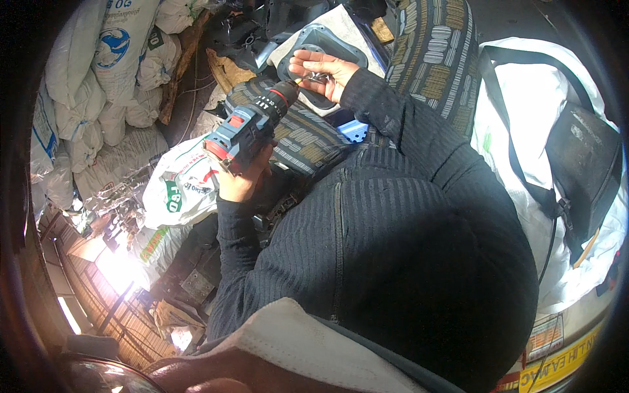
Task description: The person uses a cordless drill to fasten screws into a black plastic component resting on a cushioned surface. They repeatedly position the drill, drive screws, and adjust the part while working in a cluttered workshop environment.
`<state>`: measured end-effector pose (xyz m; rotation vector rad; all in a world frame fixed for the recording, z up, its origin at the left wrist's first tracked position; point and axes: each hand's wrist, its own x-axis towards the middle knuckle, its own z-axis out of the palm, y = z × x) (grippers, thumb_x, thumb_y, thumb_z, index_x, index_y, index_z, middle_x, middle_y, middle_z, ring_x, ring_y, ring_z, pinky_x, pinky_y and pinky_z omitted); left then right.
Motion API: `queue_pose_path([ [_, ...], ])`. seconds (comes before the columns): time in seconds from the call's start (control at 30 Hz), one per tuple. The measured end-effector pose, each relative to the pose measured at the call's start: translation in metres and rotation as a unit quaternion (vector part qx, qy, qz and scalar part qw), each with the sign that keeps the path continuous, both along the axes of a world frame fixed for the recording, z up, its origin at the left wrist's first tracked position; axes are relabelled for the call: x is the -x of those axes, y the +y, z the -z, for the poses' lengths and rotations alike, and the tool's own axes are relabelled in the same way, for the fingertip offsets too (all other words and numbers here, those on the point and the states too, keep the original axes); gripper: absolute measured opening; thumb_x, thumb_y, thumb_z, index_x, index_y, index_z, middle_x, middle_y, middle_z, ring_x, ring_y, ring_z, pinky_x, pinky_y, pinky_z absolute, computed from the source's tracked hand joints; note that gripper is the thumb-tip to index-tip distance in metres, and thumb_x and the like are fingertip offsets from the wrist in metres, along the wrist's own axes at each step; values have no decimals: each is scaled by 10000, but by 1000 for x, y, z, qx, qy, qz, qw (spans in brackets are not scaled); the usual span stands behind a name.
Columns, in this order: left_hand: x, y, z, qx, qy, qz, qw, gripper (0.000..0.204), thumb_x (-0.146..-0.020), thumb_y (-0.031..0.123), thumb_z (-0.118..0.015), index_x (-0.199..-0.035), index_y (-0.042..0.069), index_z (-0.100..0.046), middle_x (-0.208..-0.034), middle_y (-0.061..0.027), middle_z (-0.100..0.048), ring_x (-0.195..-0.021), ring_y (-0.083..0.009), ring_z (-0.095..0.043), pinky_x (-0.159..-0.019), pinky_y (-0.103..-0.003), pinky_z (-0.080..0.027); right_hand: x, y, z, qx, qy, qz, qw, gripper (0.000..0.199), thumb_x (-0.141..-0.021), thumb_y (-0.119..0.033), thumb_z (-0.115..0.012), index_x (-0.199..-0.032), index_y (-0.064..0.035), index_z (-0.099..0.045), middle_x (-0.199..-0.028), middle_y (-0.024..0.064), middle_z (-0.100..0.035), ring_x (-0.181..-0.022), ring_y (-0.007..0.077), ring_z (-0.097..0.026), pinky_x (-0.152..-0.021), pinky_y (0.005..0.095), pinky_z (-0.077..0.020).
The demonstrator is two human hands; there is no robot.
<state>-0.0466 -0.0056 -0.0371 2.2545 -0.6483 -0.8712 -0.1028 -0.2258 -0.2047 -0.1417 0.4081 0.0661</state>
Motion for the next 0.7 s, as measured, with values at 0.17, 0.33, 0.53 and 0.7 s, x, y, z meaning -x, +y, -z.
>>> queue_pose_path([
  [0.17,3,-2,-9,32,32,-26,999,222,-817,88,-700,-1012,9,-629,-884,-64,-666,-692,-164,-615,-607,-297,-475,-2,4,14,-30,-28,29,999,297,-949,-72,-520,-1241,-35,-558,-1179,106,-631,-1114,195,-611,-900,321,-550],
  [0.33,3,-4,-22,-12,70,-66,995,165,-877,70,-613,-1025,-2,-626,-855,-68,-684,-528,-105,-566,-432,-224,-401,3,2,24,-75,-61,-53,994,294,-967,-160,-503,-1189,21,-566,-1116,140,-636,-1038,243,-639,-860,359,-575],
  [0.53,3,3,-19,70,81,-91,990,187,-879,70,-606,-1051,-2,-616,-887,-79,-686,-532,-104,-565,-438,-236,-408,7,8,10,-43,-16,-55,997,283,-932,-142,-590,-1176,1,-583,-1016,121,-667,-932,209,-683,-773,330,-610],
  [0.7,2,2,-20,26,86,-95,991,154,-871,80,-620,-1001,-1,-639,-811,-68,-676,-527,-107,-562,-457,-249,-419,6,4,10,-8,-13,-90,996,243,-925,-120,-596,-1138,-3,-599,-1011,122,-667,-924,200,-685,-739,312,-616],
])
